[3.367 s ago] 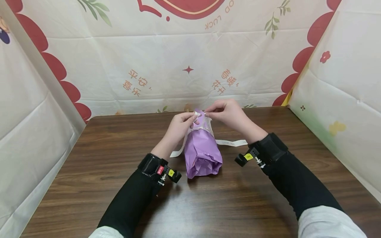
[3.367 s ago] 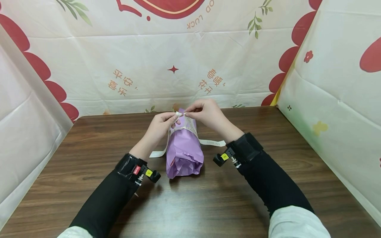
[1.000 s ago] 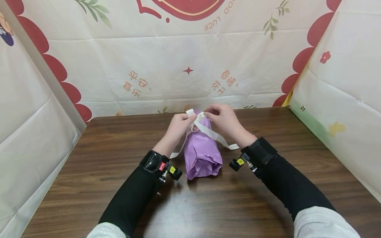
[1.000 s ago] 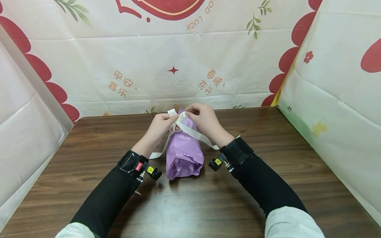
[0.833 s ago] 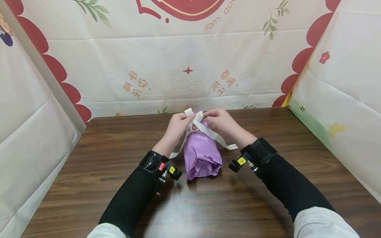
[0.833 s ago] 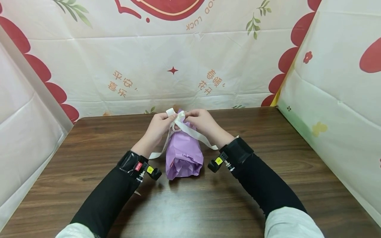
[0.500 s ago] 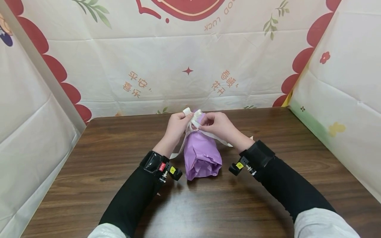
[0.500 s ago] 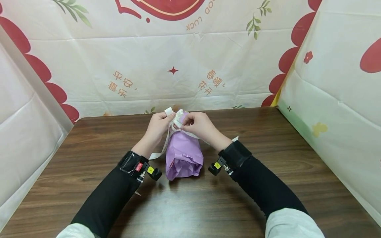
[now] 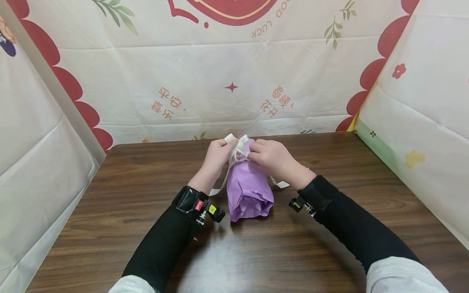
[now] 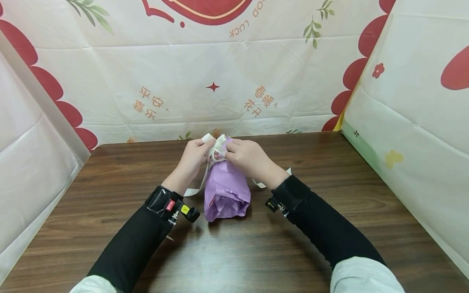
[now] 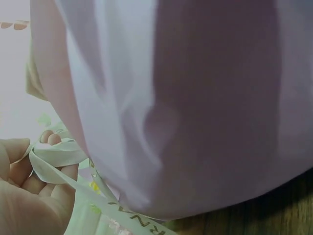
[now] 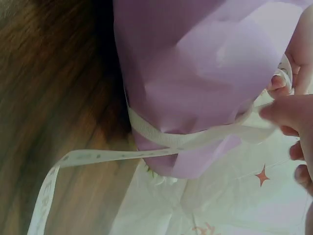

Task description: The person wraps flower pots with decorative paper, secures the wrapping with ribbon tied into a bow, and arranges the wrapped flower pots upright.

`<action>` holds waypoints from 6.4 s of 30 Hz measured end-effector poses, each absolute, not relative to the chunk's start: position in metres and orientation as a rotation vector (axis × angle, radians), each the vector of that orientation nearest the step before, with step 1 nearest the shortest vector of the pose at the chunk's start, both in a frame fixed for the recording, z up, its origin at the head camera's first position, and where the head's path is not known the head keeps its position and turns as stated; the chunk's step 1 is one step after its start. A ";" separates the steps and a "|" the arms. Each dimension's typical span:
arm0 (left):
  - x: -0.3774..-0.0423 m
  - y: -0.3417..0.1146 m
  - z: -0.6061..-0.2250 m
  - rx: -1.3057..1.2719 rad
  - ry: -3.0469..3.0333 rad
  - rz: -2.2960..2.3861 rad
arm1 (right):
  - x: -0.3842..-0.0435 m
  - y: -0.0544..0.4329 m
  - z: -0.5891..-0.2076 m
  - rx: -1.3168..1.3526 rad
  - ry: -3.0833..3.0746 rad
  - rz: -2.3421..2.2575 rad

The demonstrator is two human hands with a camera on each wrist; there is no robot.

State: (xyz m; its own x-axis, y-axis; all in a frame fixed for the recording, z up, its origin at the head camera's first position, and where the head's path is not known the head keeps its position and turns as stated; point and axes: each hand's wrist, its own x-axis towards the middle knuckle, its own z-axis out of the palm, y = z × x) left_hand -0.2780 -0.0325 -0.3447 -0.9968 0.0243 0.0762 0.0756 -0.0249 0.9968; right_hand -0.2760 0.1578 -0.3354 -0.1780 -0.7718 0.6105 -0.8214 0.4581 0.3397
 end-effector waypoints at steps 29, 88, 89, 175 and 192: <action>-0.280 -0.033 -0.348 -0.434 -2.051 -2.621 | -0.288 0.147 -0.330 0.599 -2.724 1.479; -0.288 -0.027 -0.358 -0.294 -2.420 -1.554 | -0.291 0.160 -0.346 0.891 -2.487 0.822; -0.288 -0.026 -0.359 -0.277 -2.409 -1.626 | -0.291 0.160 -0.347 0.899 -2.476 0.821; -0.266 -0.050 -0.398 0.284 -2.082 -2.343 | -0.267 0.186 -0.386 -0.201 -2.076 2.812; -0.256 -0.055 -0.409 0.252 -1.992 -2.457 | -0.272 0.183 -0.395 -0.250 -1.947 2.906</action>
State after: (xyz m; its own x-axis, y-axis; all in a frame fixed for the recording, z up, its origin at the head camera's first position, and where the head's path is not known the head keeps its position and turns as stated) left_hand -0.2560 -0.0548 -0.4086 -0.9869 -0.0748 -0.1431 -0.1245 -0.2115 0.9694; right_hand -0.2722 0.1831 -0.3949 -0.9241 -0.2196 -0.3129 0.3729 -0.3377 -0.8643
